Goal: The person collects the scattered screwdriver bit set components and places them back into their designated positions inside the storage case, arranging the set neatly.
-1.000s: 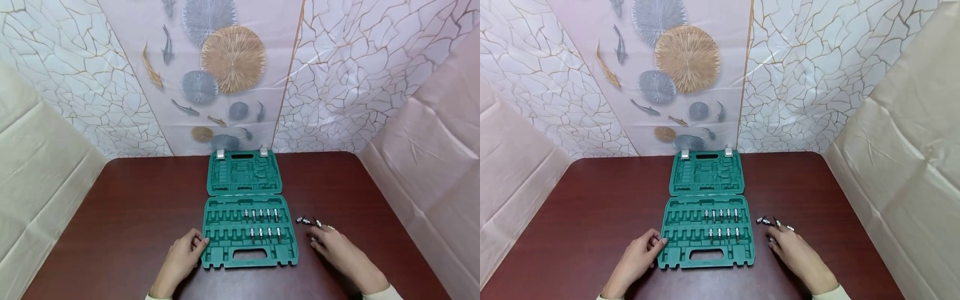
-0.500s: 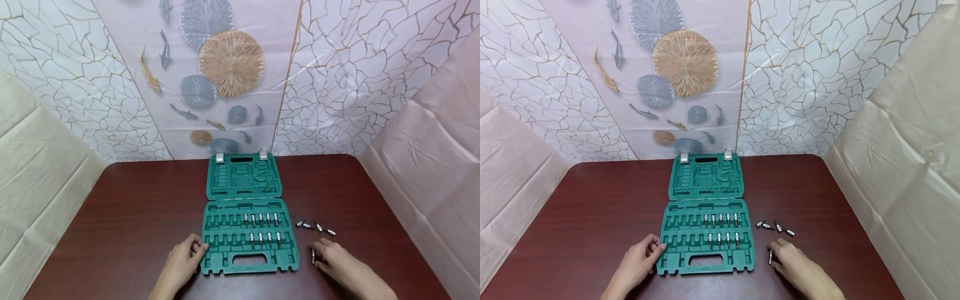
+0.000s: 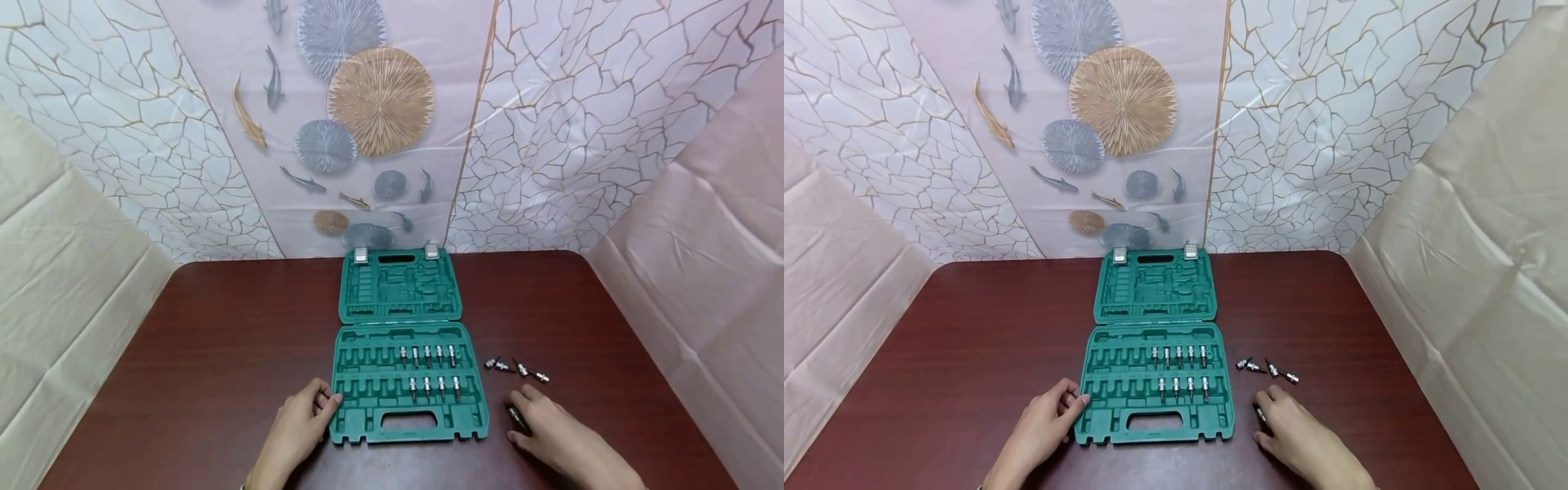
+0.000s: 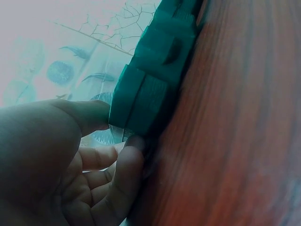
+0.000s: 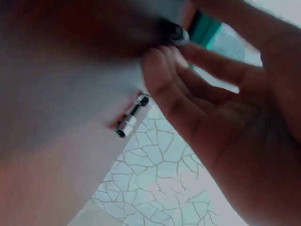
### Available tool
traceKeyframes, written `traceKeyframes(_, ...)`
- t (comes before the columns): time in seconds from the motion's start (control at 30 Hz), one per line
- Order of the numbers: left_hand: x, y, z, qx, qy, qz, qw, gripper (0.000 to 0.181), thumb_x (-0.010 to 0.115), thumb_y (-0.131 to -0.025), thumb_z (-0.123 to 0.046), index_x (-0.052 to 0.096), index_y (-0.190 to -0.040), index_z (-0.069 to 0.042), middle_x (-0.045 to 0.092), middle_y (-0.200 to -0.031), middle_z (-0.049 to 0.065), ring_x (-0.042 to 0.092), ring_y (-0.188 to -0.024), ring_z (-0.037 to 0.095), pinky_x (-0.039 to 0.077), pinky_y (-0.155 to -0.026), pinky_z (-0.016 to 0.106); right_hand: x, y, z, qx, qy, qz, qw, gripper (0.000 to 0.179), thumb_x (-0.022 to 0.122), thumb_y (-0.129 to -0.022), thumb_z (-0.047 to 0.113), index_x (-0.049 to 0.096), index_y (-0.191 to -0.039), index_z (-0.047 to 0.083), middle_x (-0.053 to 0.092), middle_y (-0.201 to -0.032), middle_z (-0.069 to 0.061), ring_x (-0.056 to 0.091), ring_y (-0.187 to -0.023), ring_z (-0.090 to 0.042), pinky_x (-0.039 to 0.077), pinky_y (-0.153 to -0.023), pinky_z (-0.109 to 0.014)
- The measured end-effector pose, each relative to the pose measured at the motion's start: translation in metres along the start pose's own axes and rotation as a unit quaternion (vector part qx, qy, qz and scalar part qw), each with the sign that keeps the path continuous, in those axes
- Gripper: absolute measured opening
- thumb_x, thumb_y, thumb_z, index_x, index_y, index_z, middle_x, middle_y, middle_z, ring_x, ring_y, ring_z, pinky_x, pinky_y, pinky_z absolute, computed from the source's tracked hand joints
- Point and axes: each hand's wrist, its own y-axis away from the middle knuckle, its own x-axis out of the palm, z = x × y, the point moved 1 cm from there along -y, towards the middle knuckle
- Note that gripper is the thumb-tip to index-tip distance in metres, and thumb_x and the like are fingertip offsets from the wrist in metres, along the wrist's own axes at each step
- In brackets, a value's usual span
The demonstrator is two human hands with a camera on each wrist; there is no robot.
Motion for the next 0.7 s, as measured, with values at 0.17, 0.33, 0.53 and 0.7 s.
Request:
traceKeyframes(0.17,0.000,0.001,0.000,0.004,0.003,-0.001,1.0000,0.024,0.067,-0.106,-0.034,0.065,-0.105,-0.010,0.064,-0.083,-0.002,0.060,-0.059,0.015,0.049,-0.055,0.031,0.004,0.005,-0.011,-0.042,-0.004,0.029,0.9987,0.051,0.091,-0.077,0.006,0.062,-0.120,0.003,0.060,-0.101,-0.009,0.063,-0.081,-0.019,0.053,-0.059,-0.043)
traceKeyframes(0.33,0.001,0.000,0.000,0.008,0.000,-0.004,1.0000,0.024,0.067,-0.106,-0.034,0.065,-0.105,-0.010,0.064,-0.082,-0.003,0.060,-0.059,0.014,0.049,-0.056,0.030,-0.003,0.011,0.000,-0.094,-0.022,-0.020,0.9952,0.043,0.083,-0.075,-0.006,0.059,-0.108,0.006,0.059,-0.087,-0.003,0.060,-0.071,-0.014,0.050,-0.054,-0.036)
traceKeyframes(0.53,0.001,0.000,0.000,0.013,0.001,-0.007,0.9999,0.024,0.067,-0.106,-0.033,0.065,-0.105,-0.010,0.064,-0.082,-0.003,0.060,-0.058,0.014,0.049,-0.055,0.030,-0.016,0.013,0.018,-0.070,-0.035,-0.046,0.9959,0.029,0.075,-0.081,-0.006,0.054,-0.092,0.011,0.046,-0.070,0.013,0.040,-0.061,0.002,0.037,-0.051,-0.022)
traceKeyframes(0.7,0.000,0.001,0.000,0.007,0.001,-0.003,1.0000,0.023,0.067,-0.106,-0.032,0.065,-0.105,-0.010,0.063,-0.082,-0.003,0.059,-0.060,0.015,0.049,-0.055,0.030,-0.026,0.006,0.027,-0.036,-0.064,-0.058,0.9956,0.030,0.075,-0.080,-0.004,0.053,-0.089,0.013,0.038,-0.069,0.014,0.034,-0.060,0.004,0.034,-0.051,-0.021)
